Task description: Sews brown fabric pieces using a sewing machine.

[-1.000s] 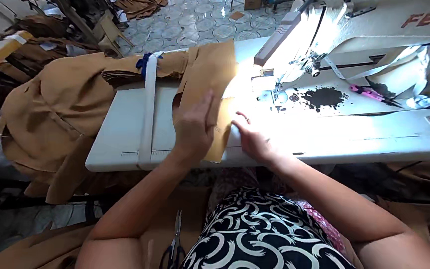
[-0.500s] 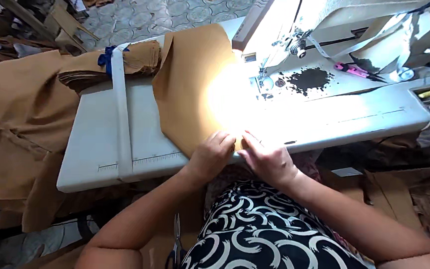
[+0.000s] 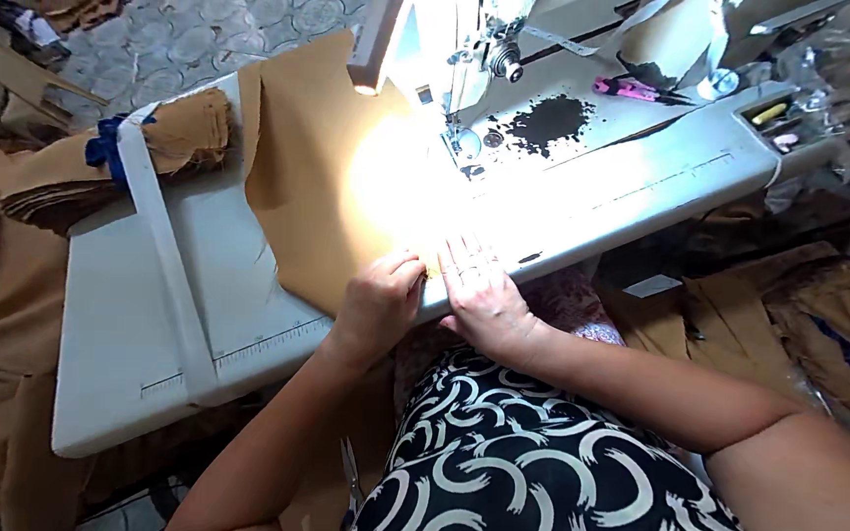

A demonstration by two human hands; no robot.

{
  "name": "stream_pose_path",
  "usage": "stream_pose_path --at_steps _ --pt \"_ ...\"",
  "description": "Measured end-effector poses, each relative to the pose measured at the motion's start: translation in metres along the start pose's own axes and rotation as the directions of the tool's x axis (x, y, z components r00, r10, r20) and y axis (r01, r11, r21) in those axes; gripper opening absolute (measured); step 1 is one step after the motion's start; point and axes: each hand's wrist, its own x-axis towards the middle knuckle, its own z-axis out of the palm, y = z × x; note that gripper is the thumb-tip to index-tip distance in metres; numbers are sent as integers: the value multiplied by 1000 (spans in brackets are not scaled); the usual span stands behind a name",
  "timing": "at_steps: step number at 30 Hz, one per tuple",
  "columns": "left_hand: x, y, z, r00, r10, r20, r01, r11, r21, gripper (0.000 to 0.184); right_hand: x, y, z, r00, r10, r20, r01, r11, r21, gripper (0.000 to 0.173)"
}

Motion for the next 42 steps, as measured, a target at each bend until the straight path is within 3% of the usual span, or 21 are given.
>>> stream_pose_path --at_steps 7,13,24,29,33,36,40,42 --pt "-1 -2 1 1000 -3 -12 3 1000 -14 15 -1 4 9 998 -3 -69 1 1000 -24 74" --pt "-1 -2 10 989 41 -140 -46 998 -33 15 -1 4 13 994 -18 -109 15 1000 -27 63" --pt "7 2 18 987 89 -135 -95 995 -37 18 -1 5 18 990 -9 -143 0 998 -62 71" --pt "6 -2 20 983 125 -134 -131 990 -41 18 -3 3 22 986 -6 -166 -8 996 -85 64" --pt "15 -4 13 986 153 -72 -158 985 -62 19 -2 2 25 979 0 -202 -21 995 -102 53" --pt "34 -6 -2 990 101 99 -95 993 -66 21 -1 2 25 971 1 -238 -33 991 -130 37" --pt "76 -36 1 968 -45 247 54 998 -32 27 -1 2 23 979 -14 -204 -14 991 -136 60" --pt "105 -53 9 954 -112 276 110 994 24 27 -2 2 24 979 -22 -203 -9 988 -152 63"
